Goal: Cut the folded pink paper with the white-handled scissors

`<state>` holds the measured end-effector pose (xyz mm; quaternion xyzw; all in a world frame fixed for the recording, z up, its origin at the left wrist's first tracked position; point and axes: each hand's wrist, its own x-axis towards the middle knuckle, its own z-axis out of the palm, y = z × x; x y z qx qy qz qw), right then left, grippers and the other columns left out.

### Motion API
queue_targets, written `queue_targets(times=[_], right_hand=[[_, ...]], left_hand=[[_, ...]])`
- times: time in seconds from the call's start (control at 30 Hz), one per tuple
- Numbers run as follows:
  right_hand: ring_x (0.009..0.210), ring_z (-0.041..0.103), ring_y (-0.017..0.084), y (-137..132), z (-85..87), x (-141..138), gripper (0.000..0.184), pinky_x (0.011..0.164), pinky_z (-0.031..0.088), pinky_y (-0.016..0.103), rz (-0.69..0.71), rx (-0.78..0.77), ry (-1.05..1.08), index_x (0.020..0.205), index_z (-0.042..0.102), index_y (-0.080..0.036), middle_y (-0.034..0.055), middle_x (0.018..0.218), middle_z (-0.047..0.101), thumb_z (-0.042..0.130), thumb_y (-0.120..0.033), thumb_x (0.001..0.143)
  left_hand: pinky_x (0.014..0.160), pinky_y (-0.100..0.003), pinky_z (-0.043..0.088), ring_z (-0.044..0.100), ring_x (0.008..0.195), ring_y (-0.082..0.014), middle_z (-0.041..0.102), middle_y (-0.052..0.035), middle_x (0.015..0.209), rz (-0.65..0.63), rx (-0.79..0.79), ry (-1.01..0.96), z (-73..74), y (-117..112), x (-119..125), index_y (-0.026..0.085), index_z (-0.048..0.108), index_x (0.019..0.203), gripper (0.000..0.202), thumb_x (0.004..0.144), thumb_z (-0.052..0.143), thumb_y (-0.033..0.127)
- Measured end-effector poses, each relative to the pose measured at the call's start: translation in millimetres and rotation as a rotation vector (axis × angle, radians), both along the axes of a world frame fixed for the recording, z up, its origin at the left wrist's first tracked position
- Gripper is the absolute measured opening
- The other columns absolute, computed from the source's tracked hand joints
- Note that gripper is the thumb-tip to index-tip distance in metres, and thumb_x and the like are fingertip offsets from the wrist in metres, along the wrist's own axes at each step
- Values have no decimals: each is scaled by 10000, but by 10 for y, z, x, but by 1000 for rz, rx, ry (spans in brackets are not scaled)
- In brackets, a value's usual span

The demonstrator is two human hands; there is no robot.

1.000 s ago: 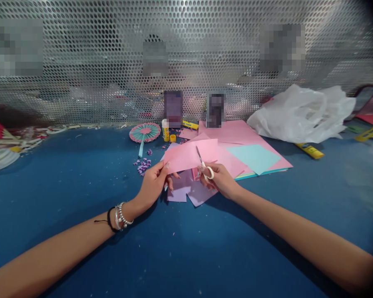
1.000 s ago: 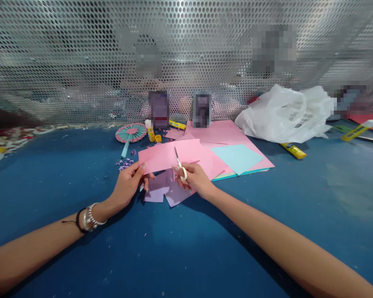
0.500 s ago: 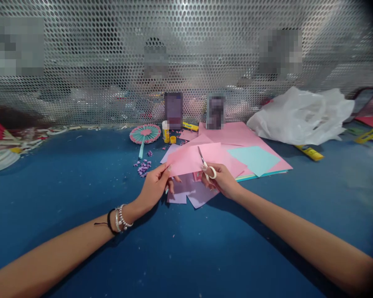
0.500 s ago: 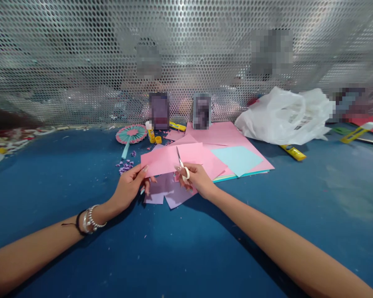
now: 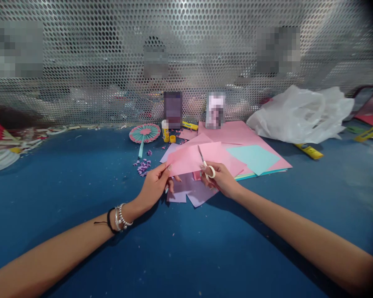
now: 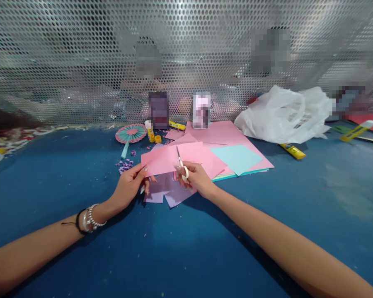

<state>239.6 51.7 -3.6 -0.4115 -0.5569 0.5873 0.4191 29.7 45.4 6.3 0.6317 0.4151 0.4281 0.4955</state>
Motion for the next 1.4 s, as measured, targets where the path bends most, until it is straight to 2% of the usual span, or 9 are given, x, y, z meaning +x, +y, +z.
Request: queue_targets(times=[0.2, 0.37, 0.67, 0.87, 1.03, 1.13, 1.2, 1.27, 1.4], right_hand=[[356, 412, 64, 18, -32, 7, 356, 355, 307, 196, 5, 18, 48, 630, 521, -165, -26, 478, 539, 536, -479, 798], [333, 400, 62, 12, -26, 2, 390, 343, 299, 199, -18, 15, 36, 575, 490, -168, -37, 434, 509, 545, -492, 784], [331, 394, 60, 1, -3, -6, 386, 333, 299, 191, -21, 4, 19, 583, 467, -179, -55, 428, 492, 546, -502, 778], [334, 372, 54, -6, 0, -8, 374, 325, 256, 189, -32, 16, -34, 602, 463, -184, -60, 434, 472, 544, -503, 777], [397, 392, 61, 15, 36, 5, 319, 409, 333, 213, -105, 115, -75, 668, 497, -185, -41, 514, 512, 529, -478, 791], [559, 489, 92, 66, 146, 70, 250, 509, 402, 230, -192, 242, -202, 878, 548, -199, 6, 732, 589, 570, -424, 771], [760, 538, 141, 120, 222, 151, 349, 615, 451, 264, -239, 341, -349, 1019, 531, -214, 55, 975, 576, 609, -398, 733], [946, 513, 204, 179, 271, 257, 485, 728, 466, 324, -252, 418, -553, 1131, 494, -217, 94, 1151, 497, 631, -381, 696], [1154, 388, 321, 256, 283, 480, 674, 891, 384, 454, -167, 427, -985, 1305, 366, -209, 129, 1240, 423, 594, -357, 687]], left_hand=[[416, -172, 429, 523, 402, -54, 665, -34, 752, -39, -15, -7, -24, 7, -6, 144, 543, 1121, 300, 901, 423, 309], [412, -172, 418, 522, 409, -54, 664, -34, 759, -43, -10, 12, -25, 8, -6, 151, 557, 1102, 294, 905, 415, 317], [401, -180, 402, 517, 408, -58, 668, -58, 779, -41, 7, 33, -25, 9, 0, 140, 558, 1070, 294, 909, 406, 333], [390, -185, 387, 519, 405, -59, 665, -55, 755, -4, -3, 22, -16, 11, 6, 142, 573, 971, 264, 897, 420, 345], [414, -195, 410, 532, 414, -68, 667, -47, 750, 48, -54, -43, -40, 31, -10, 150, 520, 845, 231, 881, 441, 364], [419, -196, 412, 541, 421, -76, 663, -35, 728, 71, -85, -102, -66, 51, -20, 157, 496, 844, 216, 871, 456, 367], [413, -194, 407, 542, 419, -80, 658, -31, 708, 87, -102, -120, -77, 61, -22, 155, 494, 849, 213, 863, 464, 365], [412, -197, 407, 543, 415, -84, 653, -26, 691, 95, -110, -131, -81, 66, -21, 154, 495, 863, 213, 858, 467, 364], [440, -215, 434, 553, 420, -89, 648, -15, 685, 87, -112, -145, -82, 67, -21, 159, 499, 877, 204, 856, 463, 359]])
